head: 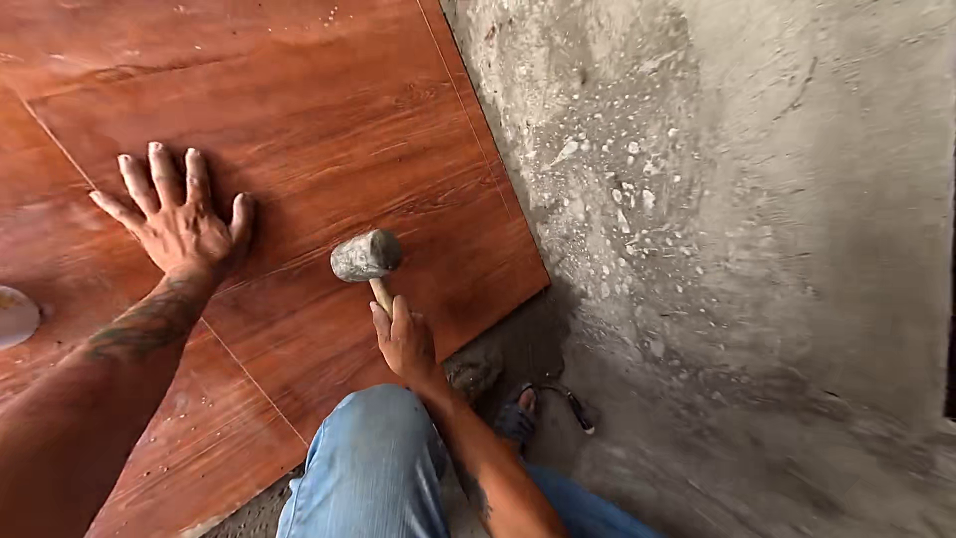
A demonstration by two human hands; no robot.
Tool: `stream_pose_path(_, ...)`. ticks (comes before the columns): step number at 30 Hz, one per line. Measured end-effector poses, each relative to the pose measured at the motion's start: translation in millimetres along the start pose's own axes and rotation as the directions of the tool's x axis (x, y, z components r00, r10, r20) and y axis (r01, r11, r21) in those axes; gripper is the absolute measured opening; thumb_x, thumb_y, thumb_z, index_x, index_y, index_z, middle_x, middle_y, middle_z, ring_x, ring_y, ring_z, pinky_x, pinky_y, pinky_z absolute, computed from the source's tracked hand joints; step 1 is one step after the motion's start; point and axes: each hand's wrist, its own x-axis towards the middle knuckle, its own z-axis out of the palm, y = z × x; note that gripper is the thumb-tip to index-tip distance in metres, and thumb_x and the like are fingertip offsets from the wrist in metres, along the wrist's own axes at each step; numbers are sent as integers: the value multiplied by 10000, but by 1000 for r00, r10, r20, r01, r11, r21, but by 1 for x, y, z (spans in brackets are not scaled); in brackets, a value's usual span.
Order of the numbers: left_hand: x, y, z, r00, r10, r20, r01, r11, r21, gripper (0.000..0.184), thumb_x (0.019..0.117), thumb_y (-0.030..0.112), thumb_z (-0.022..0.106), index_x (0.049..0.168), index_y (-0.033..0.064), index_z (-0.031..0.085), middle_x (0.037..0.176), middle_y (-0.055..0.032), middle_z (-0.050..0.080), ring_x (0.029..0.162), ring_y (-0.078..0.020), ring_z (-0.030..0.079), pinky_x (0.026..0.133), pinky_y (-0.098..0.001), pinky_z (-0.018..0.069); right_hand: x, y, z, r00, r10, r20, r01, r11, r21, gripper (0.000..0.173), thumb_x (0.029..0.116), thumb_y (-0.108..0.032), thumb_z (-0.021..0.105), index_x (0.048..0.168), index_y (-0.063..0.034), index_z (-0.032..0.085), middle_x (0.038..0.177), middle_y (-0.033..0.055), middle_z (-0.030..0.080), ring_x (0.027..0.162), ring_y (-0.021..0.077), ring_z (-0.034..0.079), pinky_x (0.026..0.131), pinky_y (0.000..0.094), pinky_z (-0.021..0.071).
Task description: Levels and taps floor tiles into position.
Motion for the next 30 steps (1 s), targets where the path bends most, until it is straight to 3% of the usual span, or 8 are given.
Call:
stream_pose_path(6,1,10,2,998,-23,-56,26,999,43,853,927,764,298,1614,260,308,1709,-111,204,1568,-433,129,1126,-812,77,-7,15,-9,995,97,34,-98,994,45,431,1043,-447,528,1054,-45,682,741,94,687,695,252,705,658,472,585)
stream_pose_path(9,-1,3,4,988,-49,-148,66,991,112,824,926,756,363,1604,288,338,1689,-102,270,1550,-428,203,1116,-809,120,-17,24,1,997,63,-36,-60,995,82,423,1031,-397,571,1024,8,696,707,109,684,628,250,694,617,473,594)
stream_pose_path(13,4,-7,13,988,-73,-133,91,987,131,819,924,754,356,1611,308,333,1701,-58,249,1574,-362,172,1157,-784,89,-29,30,0,995,23,-98,-22,1000,14,487,1043,-442,539,997,28,658,636,103,602,560,253,625,542,454,535)
stream_pose_path(19,6,-11,19,992,-69,-108,82,989,125,842,927,774,326,1620,296,320,1708,-68,228,1580,-345,162,1203,-729,58,-51,35,-7,999,31,-43,-35,995,-95,521,1040,-430,533,1129,67,659,738,200,672,655,357,685,613,536,560)
stream_pose_path(22,10,-13,22,992,-71,-103,87,985,150,847,928,779,303,1625,297,304,1710,-65,222,1578,-350,166,1191,-739,58,-61,38,-10,992,76,104,-59,986,-154,561,1044,-429,537,1208,97,640,890,271,715,805,435,721,733,598,573)
stream_pose_path(25,12,-13,24,992,-76,-105,92,982,166,852,925,785,293,1627,303,298,1711,-61,221,1579,-351,163,1189,-743,56,-67,36,-16,987,65,147,-36,981,-192,561,1034,-441,539,1184,88,650,841,253,712,757,417,721,691,594,566)
stream_pose_path(27,11,-13,25,993,-79,-84,93,981,172,856,926,783,289,1632,299,284,1714,-60,210,1583,-350,145,1188,-747,48,-71,46,-12,953,113,283,-43,970,-241,610,1045,-475,522,1282,77,623,958,267,728,862,424,735,782,611,569)
stream_pose_path(30,9,-10,27,994,-89,-60,98,981,169,868,923,787,279,1640,298,259,1719,-60,189,1587,-348,125,1187,-749,37,-75,51,-25,908,104,406,-12,975,-222,560,1030,-452,559,1230,62,657,983,248,733,894,369,742,797,543,577)
